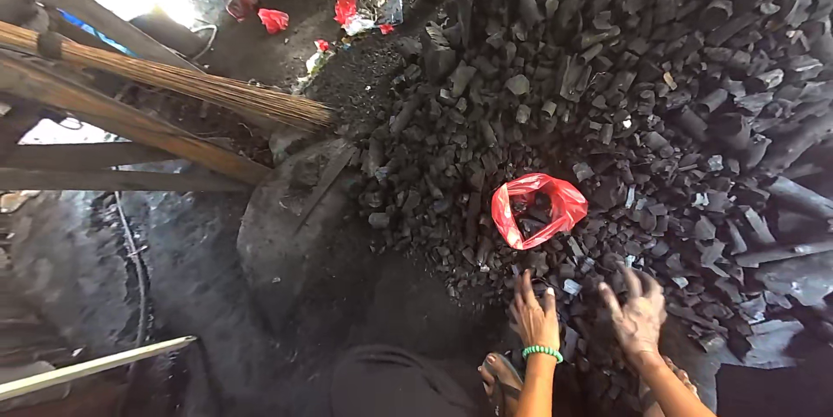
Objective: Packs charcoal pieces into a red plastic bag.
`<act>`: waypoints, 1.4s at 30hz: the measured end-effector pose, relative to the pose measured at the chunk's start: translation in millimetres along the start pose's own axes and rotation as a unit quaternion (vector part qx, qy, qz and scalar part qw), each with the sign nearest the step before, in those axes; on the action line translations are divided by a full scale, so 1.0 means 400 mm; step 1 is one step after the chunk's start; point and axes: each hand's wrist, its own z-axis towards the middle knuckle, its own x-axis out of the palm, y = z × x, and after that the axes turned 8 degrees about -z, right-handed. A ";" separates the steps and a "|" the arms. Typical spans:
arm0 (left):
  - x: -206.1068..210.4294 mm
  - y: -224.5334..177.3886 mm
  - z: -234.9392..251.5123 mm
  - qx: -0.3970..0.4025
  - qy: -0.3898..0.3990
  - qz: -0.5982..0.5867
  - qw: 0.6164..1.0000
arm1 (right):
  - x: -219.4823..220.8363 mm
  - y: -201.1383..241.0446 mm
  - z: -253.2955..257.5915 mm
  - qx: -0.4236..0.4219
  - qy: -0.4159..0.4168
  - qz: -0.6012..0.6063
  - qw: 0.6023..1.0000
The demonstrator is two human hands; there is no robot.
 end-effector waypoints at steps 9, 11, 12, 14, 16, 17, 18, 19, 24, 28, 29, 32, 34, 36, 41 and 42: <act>0.053 0.011 0.007 -0.146 0.002 -0.075 0.986 | 0.056 0.005 0.038 0.194 0.043 0.168 0.966; 0.050 -0.014 0.016 -0.153 0.016 -0.098 0.983 | 0.068 0.022 0.022 0.158 0.049 0.208 0.964; 0.046 -0.030 0.018 -0.156 0.024 -0.122 0.980 | 0.073 0.024 0.018 0.148 0.052 0.233 0.960; 0.041 -0.060 0.021 -0.157 0.032 -0.152 0.975 | 0.083 0.017 0.017 0.140 0.057 0.276 0.949; 0.044 -0.069 0.023 -0.151 0.030 -0.163 0.975 | 0.084 0.007 0.021 0.148 0.064 0.337 0.928; 0.048 -0.067 0.024 -0.144 0.029 -0.167 0.975 | 0.082 0.004 0.023 0.155 0.069 0.370 0.913; 0.053 -0.063 0.024 -0.135 0.030 -0.181 0.974 | 0.081 0.002 0.027 0.162 0.069 0.398 0.900; 0.058 -0.061 0.025 -0.125 0.033 -0.205 0.970 | 0.080 0.003 0.032 0.168 0.067 0.421 0.889; 0.079 -0.067 0.033 -0.124 0.034 -0.315 0.940 | 0.090 0.021 0.036 0.175 0.098 0.471 0.859; 0.076 -0.078 0.052 -0.114 0.012 -0.339 0.934 | 0.078 0.054 0.041 0.147 0.129 0.432 0.880; 0.070 -0.086 0.055 -0.119 0.008 -0.341 0.932 | 0.076 0.062 0.041 0.140 0.128 0.428 0.884; 0.056 -0.095 0.056 -0.144 0.020 -0.338 0.930 | 0.066 0.067 0.041 0.120 0.139 0.431 0.883; 0.064 -0.083 0.050 -0.140 0.036 -0.347 0.927 | 0.060 0.064 0.041 0.130 0.143 0.448 0.873; 0.074 -0.075 0.042 -0.113 0.048 -0.369 0.921 | 0.052 0.065 0.041 0.148 0.150 0.472 0.856; 0.075 -0.111 0.014 -0.011 0.064 -0.351 0.934 | 0.021 0.068 0.042 0.152 0.112 0.515 0.836; 0.069 -0.125 0.007 0.015 0.067 -0.339 0.938 | 0.009 0.075 0.043 0.153 0.106 0.524 0.831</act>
